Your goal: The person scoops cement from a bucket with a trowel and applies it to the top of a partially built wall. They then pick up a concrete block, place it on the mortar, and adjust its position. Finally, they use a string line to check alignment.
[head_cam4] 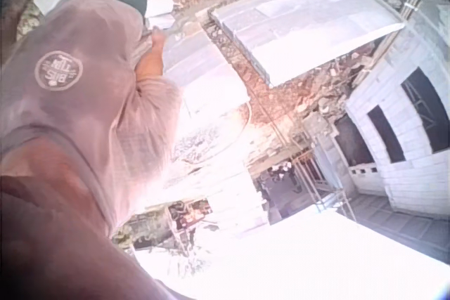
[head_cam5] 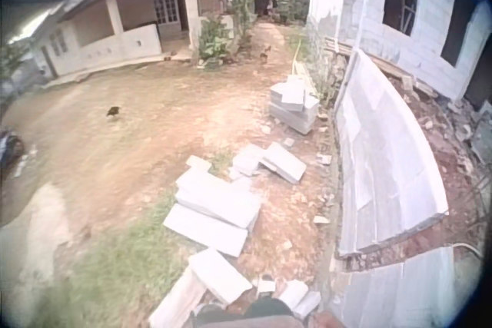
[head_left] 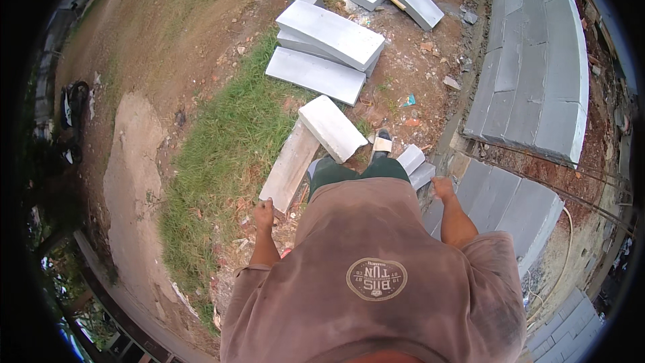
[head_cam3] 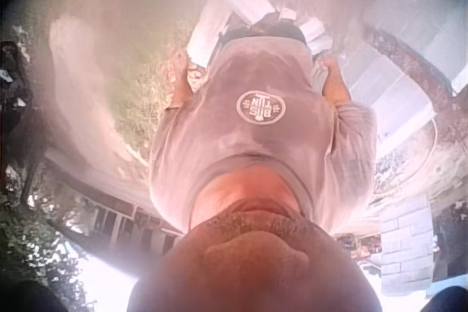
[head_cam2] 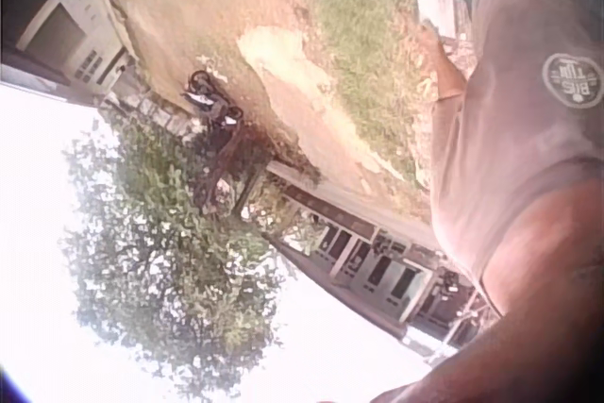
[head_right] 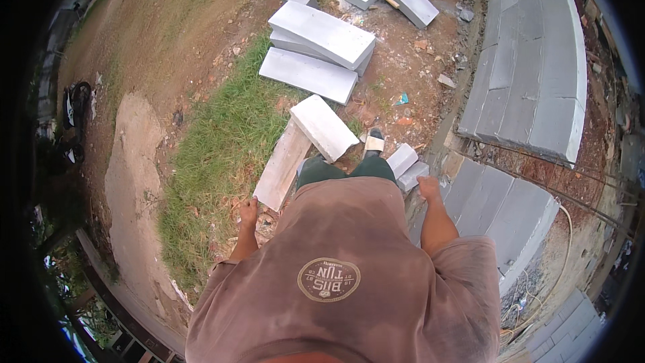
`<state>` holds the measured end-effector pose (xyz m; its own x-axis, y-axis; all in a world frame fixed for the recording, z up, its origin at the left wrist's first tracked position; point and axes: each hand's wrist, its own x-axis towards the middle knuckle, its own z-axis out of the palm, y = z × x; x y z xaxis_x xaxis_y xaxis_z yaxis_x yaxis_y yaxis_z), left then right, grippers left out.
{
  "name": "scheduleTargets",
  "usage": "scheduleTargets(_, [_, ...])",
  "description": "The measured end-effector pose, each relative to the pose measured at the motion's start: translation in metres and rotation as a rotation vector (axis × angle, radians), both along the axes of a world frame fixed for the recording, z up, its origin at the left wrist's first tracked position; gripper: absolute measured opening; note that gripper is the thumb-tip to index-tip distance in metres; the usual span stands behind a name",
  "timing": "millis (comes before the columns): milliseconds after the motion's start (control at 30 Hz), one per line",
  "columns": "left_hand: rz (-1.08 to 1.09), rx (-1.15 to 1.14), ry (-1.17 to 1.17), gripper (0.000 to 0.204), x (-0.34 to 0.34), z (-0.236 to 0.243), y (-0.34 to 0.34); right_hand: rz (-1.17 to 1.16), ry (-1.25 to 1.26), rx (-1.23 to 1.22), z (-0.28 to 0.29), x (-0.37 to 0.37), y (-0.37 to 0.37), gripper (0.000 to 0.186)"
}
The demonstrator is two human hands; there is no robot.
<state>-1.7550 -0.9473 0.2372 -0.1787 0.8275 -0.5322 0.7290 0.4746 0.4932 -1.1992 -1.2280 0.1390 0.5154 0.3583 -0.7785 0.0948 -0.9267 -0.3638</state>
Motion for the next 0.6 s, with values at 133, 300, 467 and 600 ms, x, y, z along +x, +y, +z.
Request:
scheduleTargets(133, [0.056, -0.141, -0.013, 0.033, 0.0, -0.003, -0.081, 0.117, -0.336, 0.341, 0.081, 0.079, 0.139, 0.046])
scheduleTargets(300, [0.01, -0.142, 0.012, 0.038, 0.001, -0.043, -0.07, 0.185, -0.304, 0.365, 0.12, 0.098, 0.248, 0.05])
scheduleTargets(467, [0.012, -0.099, -0.057, 0.044, 0.098, -0.043, 0.035, 0.353, -0.307, 0.137, 0.04, 0.122, 0.29, 0.055])
scheduleTargets(600, [0.148, -0.187, -0.268, 0.049, 0.215, -0.106, 0.112, 0.464, -0.316, 0.115, -0.008, 0.15, 0.379, 0.058])
